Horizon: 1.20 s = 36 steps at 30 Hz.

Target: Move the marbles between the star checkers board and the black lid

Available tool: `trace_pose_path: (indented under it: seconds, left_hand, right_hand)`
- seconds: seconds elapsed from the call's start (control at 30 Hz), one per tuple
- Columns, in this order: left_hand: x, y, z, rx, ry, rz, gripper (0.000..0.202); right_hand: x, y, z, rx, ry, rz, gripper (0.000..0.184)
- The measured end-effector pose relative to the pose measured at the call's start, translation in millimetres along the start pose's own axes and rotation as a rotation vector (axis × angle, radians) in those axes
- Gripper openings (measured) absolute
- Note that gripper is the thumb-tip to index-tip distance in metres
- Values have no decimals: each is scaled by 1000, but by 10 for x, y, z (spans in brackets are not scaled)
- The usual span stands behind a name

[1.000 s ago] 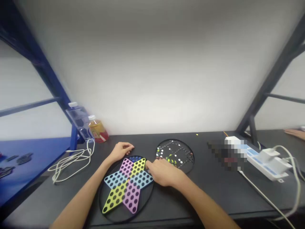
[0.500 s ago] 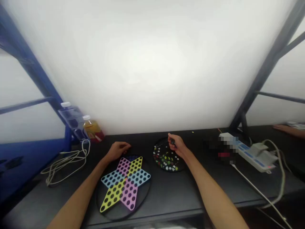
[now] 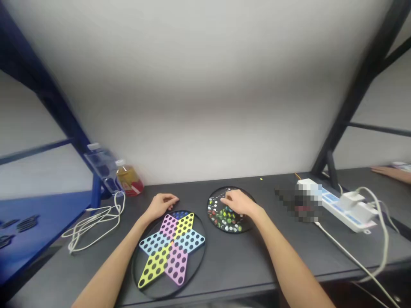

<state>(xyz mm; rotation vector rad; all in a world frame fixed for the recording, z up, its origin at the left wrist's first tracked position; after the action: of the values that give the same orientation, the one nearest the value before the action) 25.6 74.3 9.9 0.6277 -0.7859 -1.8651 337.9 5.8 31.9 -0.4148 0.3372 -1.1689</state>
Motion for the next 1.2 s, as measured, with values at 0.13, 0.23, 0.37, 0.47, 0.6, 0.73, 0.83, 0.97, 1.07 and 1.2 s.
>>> trace_pose_path:
  seconds: [0.13,0.23,0.37,0.47,0.6,0.73,0.83,0.97,1.07,1.2]
  left_hand:
    - [-7,0,-11,13,-5,14,41]
    - [-7,19,4,30,-17,12,41]
    - [72,122,51,16,-139,24,42]
    - [206,236,56,7,-322,53,40]
    - [364,379,92,6,-472,69,38]
    - [443,398,77,4,-565,106,36]
    - [452,374,80,-3,-573,113,33]
    - [446,356,87,-18,-568,85,30]
    - [427,392,43,-41,-575,42,30]
    - [337,576,-77,-53,-495,-68,29]
  right_hand:
    - [43,18,9,-175,-44,-13,42]
    - [59,129,-54,-320,-106,-111,41]
    - [72,219,-30,-389,-87,-153,39]
    - [84,255,13,-396,-59,-151,39]
    - [92,284,9,-418,-66,-138,39]
    - [95,304,12,-433,-59,-131,38]
    - [112,325,17,-425,-66,-161,37]
    - [131,290,111,-278,-35,-158,38]
    - [123,131,253,-116,81,-85,33]
    - [111,-290,260,-133,197,42,24]
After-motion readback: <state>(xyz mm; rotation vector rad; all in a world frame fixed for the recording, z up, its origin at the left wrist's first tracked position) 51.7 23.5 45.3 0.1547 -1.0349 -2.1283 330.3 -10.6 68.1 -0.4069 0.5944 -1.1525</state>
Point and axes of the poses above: each hand's wrist, its own x-axis away from the middle knuckle, its own z-axis out of the back of the hand, y = z × x, the point moved 9 cm from there along -x, towards the middle knuckle, and after that the axes turned 7 degrees about -y, right-handed, at the moved point
